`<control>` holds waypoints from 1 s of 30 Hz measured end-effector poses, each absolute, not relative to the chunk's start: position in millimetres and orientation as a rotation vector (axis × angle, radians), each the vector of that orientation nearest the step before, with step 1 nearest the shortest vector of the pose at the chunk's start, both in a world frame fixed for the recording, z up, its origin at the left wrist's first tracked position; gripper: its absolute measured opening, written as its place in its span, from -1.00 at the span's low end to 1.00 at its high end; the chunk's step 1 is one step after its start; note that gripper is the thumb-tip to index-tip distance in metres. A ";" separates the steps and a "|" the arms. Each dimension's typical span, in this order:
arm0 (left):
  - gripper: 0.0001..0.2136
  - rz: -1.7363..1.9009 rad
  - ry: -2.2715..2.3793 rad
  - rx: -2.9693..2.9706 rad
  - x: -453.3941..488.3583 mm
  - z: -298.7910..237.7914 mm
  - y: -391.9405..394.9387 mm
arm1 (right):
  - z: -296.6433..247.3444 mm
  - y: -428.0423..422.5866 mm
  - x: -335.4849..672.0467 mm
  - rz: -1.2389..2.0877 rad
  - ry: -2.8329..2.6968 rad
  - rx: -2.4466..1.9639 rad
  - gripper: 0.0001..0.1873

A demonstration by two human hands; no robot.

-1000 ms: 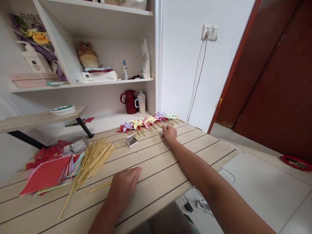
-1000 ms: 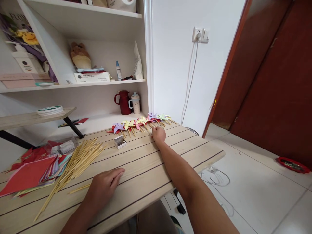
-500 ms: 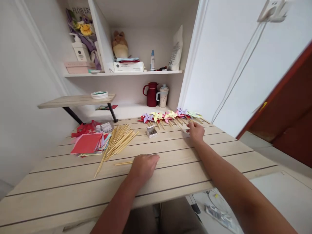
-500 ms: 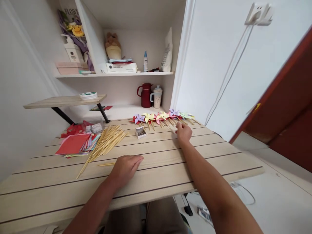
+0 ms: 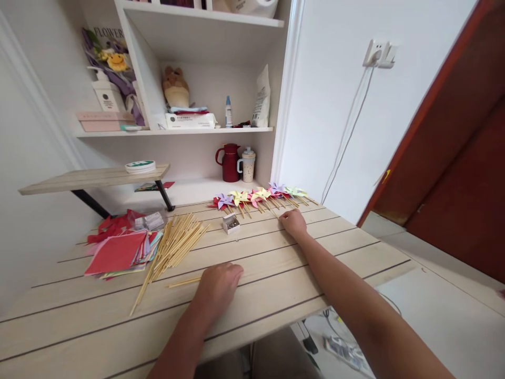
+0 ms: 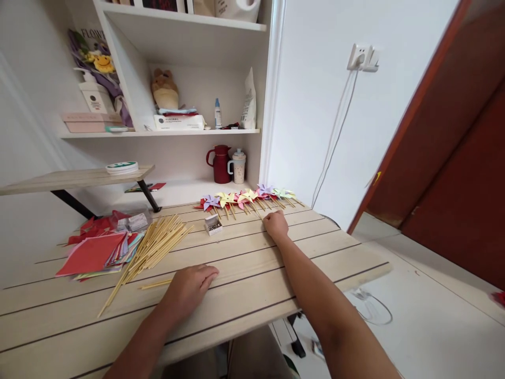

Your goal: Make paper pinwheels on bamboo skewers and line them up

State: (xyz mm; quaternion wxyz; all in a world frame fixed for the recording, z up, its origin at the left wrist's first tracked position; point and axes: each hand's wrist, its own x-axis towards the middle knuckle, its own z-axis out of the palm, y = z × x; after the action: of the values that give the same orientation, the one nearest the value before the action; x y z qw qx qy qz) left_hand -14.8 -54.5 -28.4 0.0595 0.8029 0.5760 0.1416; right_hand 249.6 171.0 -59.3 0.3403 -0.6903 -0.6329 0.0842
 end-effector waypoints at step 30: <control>-0.73 1.436 1.801 2.513 -80.8 -14.9 -57.0 | -64.4 182.6 266.7 0.219 -1.114 -1.420 -0.58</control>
State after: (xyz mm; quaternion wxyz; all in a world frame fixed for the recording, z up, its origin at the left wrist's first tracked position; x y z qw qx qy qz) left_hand -80.8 -57.0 -14.9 -0.1334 0.7307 0.5235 0.4175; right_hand 266.7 182.6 -64.4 0.6146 -0.6161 -0.4834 0.0949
